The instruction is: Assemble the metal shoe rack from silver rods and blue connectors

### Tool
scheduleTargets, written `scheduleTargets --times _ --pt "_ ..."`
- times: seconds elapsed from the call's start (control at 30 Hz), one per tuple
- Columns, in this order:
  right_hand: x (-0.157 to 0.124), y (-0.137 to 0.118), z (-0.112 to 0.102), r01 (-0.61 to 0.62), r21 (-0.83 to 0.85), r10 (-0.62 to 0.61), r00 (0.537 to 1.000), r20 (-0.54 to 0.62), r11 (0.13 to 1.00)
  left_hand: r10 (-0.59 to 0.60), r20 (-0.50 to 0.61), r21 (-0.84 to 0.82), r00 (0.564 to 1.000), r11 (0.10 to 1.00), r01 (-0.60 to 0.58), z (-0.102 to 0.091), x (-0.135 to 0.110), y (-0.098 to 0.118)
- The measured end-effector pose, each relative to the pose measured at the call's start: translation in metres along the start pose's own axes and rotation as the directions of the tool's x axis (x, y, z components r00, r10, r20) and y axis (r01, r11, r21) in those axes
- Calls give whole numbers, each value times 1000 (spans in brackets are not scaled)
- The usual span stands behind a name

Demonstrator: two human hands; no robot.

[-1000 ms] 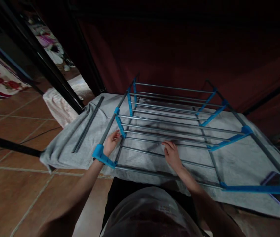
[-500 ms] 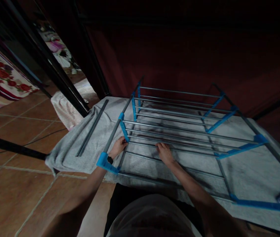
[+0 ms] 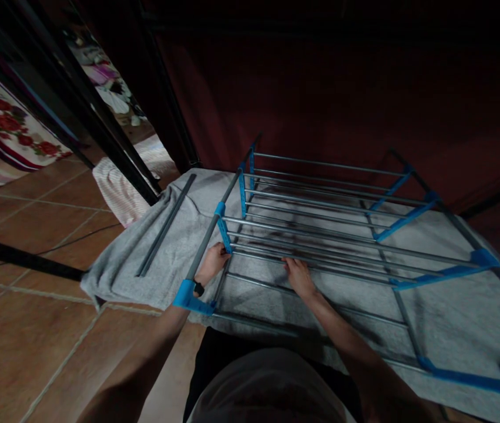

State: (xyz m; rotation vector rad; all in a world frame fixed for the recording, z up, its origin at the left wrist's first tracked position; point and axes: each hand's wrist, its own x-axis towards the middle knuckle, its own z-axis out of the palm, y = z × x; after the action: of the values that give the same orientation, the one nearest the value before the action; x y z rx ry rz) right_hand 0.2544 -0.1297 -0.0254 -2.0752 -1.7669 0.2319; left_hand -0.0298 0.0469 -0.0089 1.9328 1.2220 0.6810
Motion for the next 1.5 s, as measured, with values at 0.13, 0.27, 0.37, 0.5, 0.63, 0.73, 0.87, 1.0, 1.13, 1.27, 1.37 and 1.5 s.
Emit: scheduleTargets --times 0.13,0.27,0.37,0.5,0.63,0.73,0.87,1.0,1.13,1.27,1.37,1.5 --pt "-2 2 1 -8 0 8 1000 -14 1000 13 -14 13 1000 1000 -13 3 -4 4" --pt "-5 6 3 -14 16 14 1000 -7 1000 3 -10 1 1000 1000 -3 9 -8 3" --pt "-6 8 3 -11 41 11 1000 -13 999 -1 1 -21 1000 1000 1 13 -7 2" --pt "-7 6 1 -27 41 28 999 -20 999 -7 40 -58 999 998 9 16 -1 1" --pt "-8 4 0 -19 32 19 1000 -12 999 -21 99 -104 995 994 31 17 3 0" --pt "-8 4 -2 -15 39 16 1000 -5 999 -15 132 -127 991 991 32 15 5 1" --pt "-9 4 -2 1 38 0 1000 -17 999 -12 183 -144 983 989 38 12 8 1" --pt "-10 5 0 6 18 -6 999 -34 1000 -11 190 -162 982 986 42 12 9 1" --pt "-10 6 2 19 7 -19 1000 -12 1000 -22 185 -164 982 985 53 10 8 5" --pt "-11 2 -2 -5 -10 5 1000 2 1000 -15 234 -140 972 989 49 3 7 11" --pt "-10 -2 -8 1 -12 0 999 37 1000 -39 264 -87 964 994 64 -2 10 12" --pt "-4 1 -12 2 -20 -1 998 65 1000 -137 272 14 952 990 139 -3 20 13"
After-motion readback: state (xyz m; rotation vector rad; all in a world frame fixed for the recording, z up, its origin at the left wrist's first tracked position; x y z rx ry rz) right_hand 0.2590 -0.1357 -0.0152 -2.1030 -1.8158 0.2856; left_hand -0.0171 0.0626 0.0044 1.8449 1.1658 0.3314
